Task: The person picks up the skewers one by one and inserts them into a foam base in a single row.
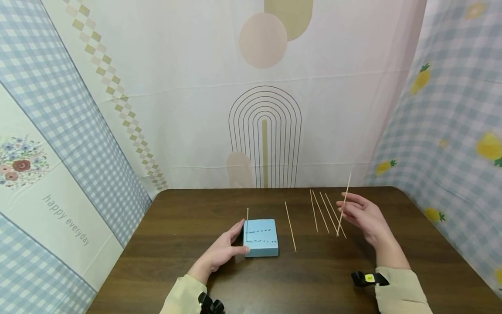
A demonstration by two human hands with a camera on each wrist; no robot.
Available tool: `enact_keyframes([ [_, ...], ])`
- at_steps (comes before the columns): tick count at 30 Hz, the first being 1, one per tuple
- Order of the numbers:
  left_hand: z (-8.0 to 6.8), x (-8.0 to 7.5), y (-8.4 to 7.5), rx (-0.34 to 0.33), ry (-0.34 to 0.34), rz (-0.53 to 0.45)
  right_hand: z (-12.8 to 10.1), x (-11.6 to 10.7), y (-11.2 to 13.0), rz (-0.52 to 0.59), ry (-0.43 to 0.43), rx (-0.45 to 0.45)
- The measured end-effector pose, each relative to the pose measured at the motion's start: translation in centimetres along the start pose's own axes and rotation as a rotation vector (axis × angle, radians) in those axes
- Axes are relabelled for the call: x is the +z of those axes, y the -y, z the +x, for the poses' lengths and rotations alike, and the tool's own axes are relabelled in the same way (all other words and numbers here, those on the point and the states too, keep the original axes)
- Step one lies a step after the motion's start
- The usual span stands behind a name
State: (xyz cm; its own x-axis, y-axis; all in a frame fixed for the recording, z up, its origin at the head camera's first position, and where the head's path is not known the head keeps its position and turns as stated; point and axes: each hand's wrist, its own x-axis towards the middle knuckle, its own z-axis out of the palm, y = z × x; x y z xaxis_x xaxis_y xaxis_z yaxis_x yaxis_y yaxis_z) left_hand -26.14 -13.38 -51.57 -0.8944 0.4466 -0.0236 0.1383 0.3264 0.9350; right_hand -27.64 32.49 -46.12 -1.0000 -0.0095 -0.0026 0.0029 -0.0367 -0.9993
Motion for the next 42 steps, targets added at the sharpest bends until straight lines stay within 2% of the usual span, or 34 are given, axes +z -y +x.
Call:
enact_keyframes([
  [9,0.1,0.0,0.1,0.007,0.004,-0.002,-0.8,1.6,1.5,0.087,0.012,-0.081],
  [15,-0.1,0.2,0.4,0.005,-0.011,-0.019,-0.7,3.0,1.5,0.123,0.072,-0.188],
  [20,-0.2,0.2,0.4,0.013,-0.015,-0.017,-0.5,4.3,1.6,0.103,0.127,-0.263],
  [26,0.0,0.1,0.3,0.012,-0.002,-0.009,-0.9,5.7,1.9,0.071,0.146,-0.291],
  [34,0.2,0.1,0.3,0.016,-0.006,-0.004,-0.9,7.5,1.9,0.102,0.148,-0.313],
  [42,0.4,0.4,0.4,0.008,-0.011,-0.004,-1.0,8.9,1.2,0.043,0.171,-0.335],
])
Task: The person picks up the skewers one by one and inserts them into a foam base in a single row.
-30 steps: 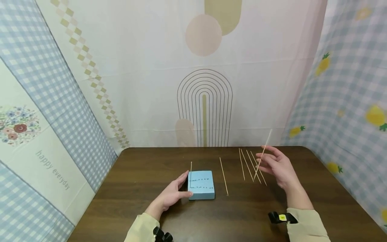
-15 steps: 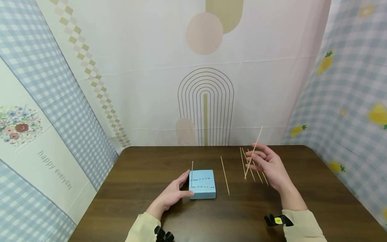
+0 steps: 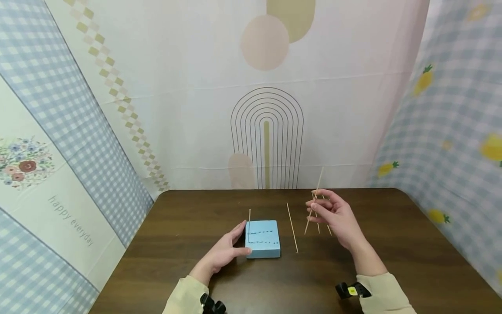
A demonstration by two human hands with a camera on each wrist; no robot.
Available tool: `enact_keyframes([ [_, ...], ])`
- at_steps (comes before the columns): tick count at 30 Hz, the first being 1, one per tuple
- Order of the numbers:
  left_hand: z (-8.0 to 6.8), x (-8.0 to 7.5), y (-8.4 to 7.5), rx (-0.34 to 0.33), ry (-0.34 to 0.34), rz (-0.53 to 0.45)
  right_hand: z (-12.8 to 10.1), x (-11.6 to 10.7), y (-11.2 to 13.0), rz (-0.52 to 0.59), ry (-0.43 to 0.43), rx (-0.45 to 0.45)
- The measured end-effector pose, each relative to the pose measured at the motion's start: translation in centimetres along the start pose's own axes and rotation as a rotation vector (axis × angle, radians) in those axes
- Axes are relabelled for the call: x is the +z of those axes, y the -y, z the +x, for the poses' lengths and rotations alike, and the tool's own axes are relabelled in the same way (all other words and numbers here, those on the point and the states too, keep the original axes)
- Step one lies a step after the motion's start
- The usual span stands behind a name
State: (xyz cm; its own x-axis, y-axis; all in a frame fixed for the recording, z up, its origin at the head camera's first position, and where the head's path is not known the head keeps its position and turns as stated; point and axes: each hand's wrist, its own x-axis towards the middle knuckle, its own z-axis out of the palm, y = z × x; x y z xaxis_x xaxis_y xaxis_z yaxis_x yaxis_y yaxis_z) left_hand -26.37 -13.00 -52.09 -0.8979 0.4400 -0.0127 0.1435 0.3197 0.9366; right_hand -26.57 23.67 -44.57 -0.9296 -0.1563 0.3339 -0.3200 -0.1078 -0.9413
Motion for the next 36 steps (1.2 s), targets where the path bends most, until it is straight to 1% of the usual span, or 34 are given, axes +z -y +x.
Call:
enact_keyframes([
  [7,0.0,0.0,0.2,0.007,0.001,0.008,0.3,2.3,-0.5,-0.016,0.018,0.008],
  [13,0.1,-0.1,0.2,0.010,-0.003,-0.001,0.4,4.5,-1.1,-0.035,0.006,0.011],
  [15,0.1,-0.1,0.3,0.010,-0.006,-0.001,0.4,5.6,-1.3,-0.044,0.006,0.000],
  [20,0.1,-0.1,0.3,0.008,-0.002,-0.004,0.5,8.9,-1.7,-0.036,-0.027,-0.011],
  [25,0.2,0.0,0.3,0.012,-0.015,-0.002,0.5,11.9,-2.3,-0.015,0.000,-0.014],
  [29,0.3,0.1,0.2,0.018,-0.014,-0.001,0.2,13.0,-2.8,-0.028,0.015,-0.009],
  [36,0.2,-0.1,0.1,0.014,-0.011,0.000,-0.1,13.5,-3.2,-0.063,0.062,-0.025],
])
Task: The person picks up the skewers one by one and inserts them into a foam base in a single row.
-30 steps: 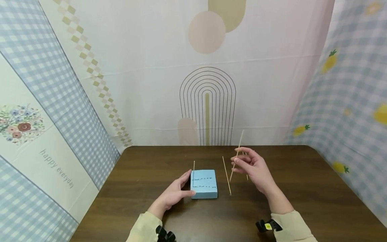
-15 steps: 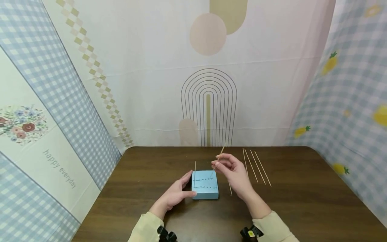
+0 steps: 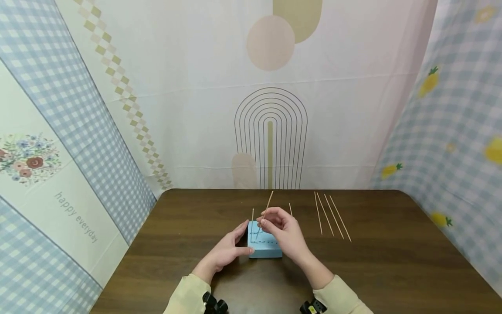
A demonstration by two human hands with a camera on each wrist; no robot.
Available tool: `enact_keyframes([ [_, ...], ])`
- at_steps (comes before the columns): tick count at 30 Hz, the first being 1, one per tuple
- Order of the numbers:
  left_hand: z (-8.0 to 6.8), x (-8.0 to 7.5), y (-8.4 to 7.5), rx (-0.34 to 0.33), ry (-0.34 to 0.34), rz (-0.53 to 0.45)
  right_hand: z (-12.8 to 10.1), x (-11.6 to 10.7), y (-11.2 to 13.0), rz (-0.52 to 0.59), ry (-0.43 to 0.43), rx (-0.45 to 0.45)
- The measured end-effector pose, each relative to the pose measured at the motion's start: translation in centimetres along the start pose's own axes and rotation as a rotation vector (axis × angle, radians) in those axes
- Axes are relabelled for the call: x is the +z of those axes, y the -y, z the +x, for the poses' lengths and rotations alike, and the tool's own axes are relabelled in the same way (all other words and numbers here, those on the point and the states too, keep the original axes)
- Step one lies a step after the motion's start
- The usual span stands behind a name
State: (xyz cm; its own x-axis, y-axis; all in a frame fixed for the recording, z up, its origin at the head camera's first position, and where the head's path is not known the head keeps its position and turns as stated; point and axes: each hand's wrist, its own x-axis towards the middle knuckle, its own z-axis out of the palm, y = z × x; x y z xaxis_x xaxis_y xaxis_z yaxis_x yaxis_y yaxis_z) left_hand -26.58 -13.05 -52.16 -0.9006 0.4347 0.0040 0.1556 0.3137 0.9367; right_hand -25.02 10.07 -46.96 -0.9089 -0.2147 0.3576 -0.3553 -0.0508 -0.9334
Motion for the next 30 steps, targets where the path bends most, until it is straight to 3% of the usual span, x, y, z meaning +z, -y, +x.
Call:
enact_keyframes([
  [30,-0.19,-0.22,-0.38,-0.011,0.020,-0.008,-0.15,0.43,-1.01,-0.140,0.127,0.075],
])
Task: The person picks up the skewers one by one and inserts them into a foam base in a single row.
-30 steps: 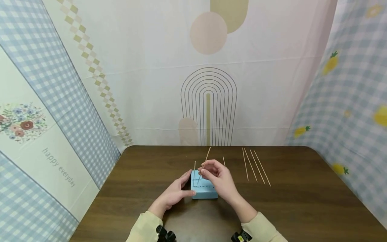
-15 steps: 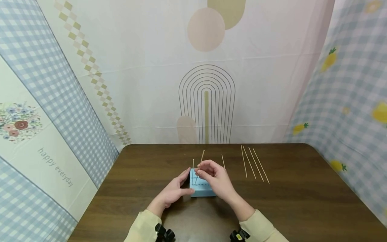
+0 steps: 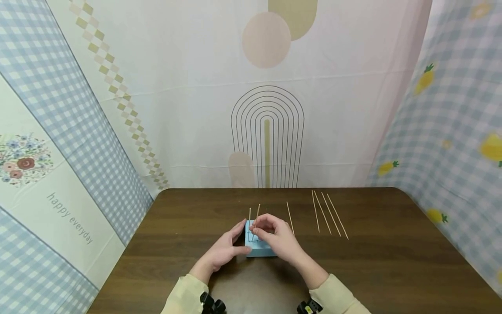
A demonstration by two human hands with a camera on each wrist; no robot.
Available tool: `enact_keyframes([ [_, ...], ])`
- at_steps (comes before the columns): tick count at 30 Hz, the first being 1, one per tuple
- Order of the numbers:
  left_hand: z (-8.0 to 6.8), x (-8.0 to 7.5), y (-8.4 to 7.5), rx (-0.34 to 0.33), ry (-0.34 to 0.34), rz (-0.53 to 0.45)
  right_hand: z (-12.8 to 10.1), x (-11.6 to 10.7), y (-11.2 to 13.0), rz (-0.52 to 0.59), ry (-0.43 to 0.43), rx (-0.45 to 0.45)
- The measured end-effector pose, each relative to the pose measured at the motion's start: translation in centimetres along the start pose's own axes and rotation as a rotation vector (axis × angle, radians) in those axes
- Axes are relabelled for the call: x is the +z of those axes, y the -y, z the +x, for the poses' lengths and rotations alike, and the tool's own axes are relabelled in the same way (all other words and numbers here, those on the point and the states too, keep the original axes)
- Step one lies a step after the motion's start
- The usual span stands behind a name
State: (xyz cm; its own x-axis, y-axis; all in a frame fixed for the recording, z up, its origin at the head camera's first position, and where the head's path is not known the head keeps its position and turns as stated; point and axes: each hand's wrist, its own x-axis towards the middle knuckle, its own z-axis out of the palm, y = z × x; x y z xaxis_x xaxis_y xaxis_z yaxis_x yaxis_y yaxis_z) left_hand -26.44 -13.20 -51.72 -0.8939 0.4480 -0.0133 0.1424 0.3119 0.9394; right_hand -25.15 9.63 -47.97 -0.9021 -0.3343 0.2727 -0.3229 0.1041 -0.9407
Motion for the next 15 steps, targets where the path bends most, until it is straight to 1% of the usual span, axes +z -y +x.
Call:
enact_keyframes([
  [3,-0.07,0.00,-0.03,0.000,0.000,-0.004,-0.07,0.04,-0.09,-0.051,-0.007,0.011],
  [10,0.03,-0.02,0.01,0.002,0.000,-0.010,-0.06,0.24,-0.10,-0.256,-0.033,0.006],
  [15,-0.02,0.03,-0.03,-0.003,0.002,-0.006,-0.06,0.43,-0.32,-0.343,-0.034,0.006],
])
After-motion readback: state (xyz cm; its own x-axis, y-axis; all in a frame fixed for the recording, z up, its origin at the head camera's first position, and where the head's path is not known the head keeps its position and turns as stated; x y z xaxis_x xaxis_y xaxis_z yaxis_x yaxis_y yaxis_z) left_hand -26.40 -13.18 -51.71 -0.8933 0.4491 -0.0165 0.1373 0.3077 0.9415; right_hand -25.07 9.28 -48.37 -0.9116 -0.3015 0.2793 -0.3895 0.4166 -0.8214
